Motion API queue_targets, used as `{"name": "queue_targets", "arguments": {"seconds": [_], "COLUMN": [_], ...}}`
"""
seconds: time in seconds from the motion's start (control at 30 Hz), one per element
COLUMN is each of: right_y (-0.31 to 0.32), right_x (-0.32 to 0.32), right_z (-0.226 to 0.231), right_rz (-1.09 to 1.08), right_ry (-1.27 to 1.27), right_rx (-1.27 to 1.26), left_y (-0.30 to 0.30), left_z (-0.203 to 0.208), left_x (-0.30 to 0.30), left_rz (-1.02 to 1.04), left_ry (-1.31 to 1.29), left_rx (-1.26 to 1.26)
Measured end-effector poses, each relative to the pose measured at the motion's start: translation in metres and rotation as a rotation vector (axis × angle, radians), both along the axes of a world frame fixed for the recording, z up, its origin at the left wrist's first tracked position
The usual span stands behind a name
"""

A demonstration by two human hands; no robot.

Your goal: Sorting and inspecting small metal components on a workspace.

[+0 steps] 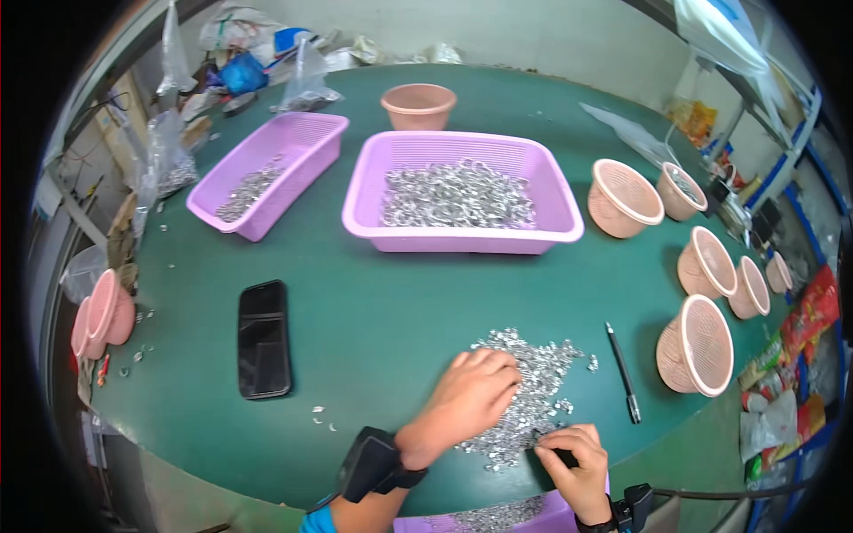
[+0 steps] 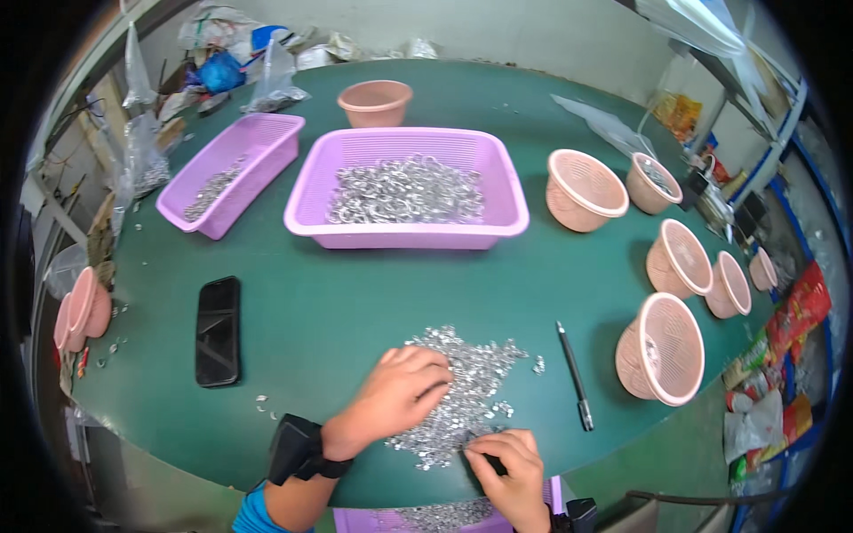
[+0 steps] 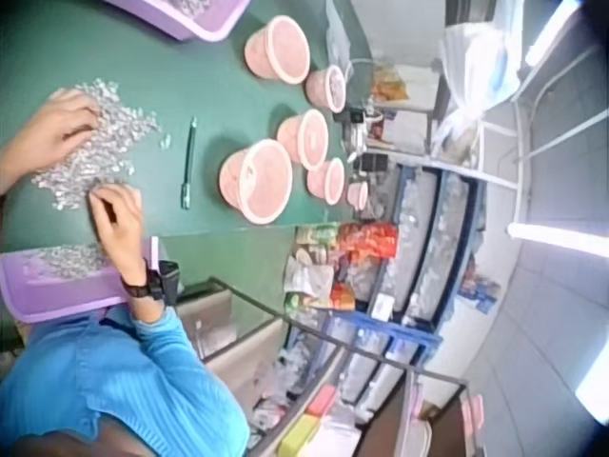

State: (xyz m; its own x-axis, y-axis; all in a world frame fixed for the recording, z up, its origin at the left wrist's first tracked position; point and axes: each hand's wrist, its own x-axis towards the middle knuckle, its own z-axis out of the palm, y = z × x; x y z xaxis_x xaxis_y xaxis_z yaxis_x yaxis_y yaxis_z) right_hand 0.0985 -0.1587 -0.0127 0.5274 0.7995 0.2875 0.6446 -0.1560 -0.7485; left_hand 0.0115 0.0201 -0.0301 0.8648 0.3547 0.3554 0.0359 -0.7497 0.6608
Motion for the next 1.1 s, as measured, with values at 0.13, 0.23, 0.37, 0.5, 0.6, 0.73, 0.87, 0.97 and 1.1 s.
{"name": "queue_targets", "arguments": {"seconds": [0.13, 0.23, 0.37, 0.5, 0.6, 0.73, 0.87, 0.97, 1.1], "right_y": [-0.008, -0.013, -0.023, -0.021, -0.018, -0.018, -0.012, -0.019, -0.028], "right_x": [0.002, 0.001, -0.003, -0.004, -0.002, -0.001, -0.010, -0.008, 0.001], "right_z": [-0.007, -0.002, 0.016, 0.017, 0.014, 0.015, 0.018, 0.023, 0.003], "right_rz": [0.082, -0.006, 0.054, 0.072, 0.113, 0.126, 0.104, 0.092, 0.015], "right_ry": [-0.014, 0.001, -0.126, -0.104, -0.103, -0.009, -0.122, -0.020, -0.076], "right_rx": [-0.067, -0.088, -0.202, -0.211, -0.250, -0.250, -0.280, -0.246, -0.249], "left_y": [-0.001, 0.000, -0.016, -0.022, -0.021, -0.022, -0.024, -0.020, -0.020], "left_z": [0.004, 0.003, -0.002, -0.005, -0.007, -0.007, -0.005, 0.001, -0.003], "left_x": [0.004, -0.002, 0.009, 0.008, 0.007, 0.006, 0.011, 0.008, 0.000], "left_rz": [0.034, 0.075, -0.031, -0.049, -0.065, -0.128, -0.176, -0.219, -0.195], "left_ry": [0.021, 0.053, -0.235, -0.264, -0.250, -0.215, -0.214, -0.142, -0.121], "left_rx": [-0.012, 0.016, 0.136, 0.125, 0.105, 0.102, 0.128, 0.124, 0.099]}}
